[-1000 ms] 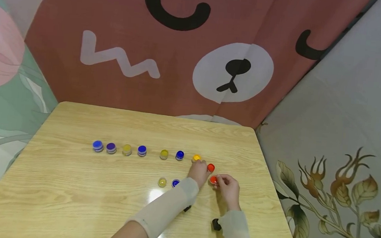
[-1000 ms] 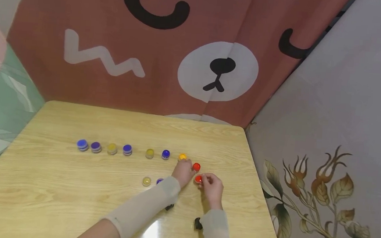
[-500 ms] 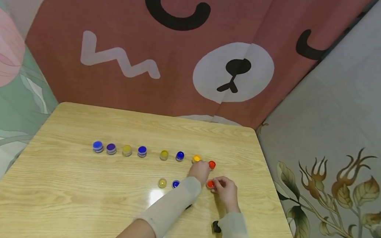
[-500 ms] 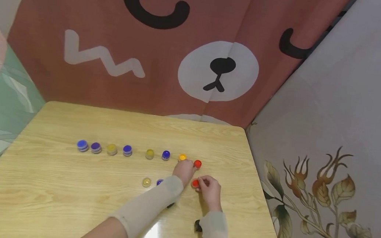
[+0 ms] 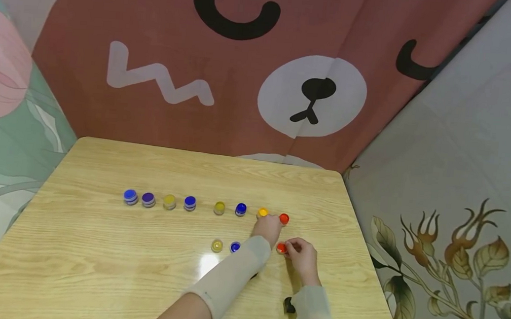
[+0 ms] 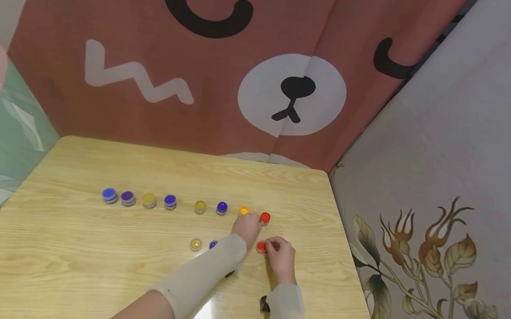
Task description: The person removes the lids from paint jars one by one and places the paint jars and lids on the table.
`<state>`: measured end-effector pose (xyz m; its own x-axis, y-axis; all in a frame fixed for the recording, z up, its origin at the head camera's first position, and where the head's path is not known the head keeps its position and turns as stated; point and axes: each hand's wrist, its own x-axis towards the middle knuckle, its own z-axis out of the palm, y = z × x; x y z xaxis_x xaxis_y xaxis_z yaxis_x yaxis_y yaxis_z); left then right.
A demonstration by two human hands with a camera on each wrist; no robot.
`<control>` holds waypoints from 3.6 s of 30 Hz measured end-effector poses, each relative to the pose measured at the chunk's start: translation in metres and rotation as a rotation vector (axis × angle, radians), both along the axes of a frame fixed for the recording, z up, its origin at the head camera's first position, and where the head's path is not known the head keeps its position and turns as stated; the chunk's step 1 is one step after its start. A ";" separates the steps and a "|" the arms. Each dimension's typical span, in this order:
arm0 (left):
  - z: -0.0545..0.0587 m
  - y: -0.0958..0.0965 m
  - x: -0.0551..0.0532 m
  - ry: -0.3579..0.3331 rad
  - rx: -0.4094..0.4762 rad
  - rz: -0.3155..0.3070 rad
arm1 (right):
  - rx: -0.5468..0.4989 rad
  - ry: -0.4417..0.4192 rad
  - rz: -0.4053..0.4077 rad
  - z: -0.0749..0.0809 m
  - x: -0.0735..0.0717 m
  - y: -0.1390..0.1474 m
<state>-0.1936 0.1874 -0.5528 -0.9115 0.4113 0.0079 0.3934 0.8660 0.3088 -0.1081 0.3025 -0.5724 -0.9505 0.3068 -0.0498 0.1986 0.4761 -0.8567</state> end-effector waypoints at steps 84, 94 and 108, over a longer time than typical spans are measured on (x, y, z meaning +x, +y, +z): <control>-0.023 -0.258 0.002 -0.048 0.575 0.213 | -0.135 0.034 0.434 0.013 -0.098 -0.247; -0.024 -0.260 0.005 -0.022 0.677 0.240 | -0.108 0.087 0.402 0.008 -0.099 -0.242; -0.026 -0.272 0.004 -0.016 0.749 0.194 | -0.044 0.123 0.483 0.005 -0.097 -0.232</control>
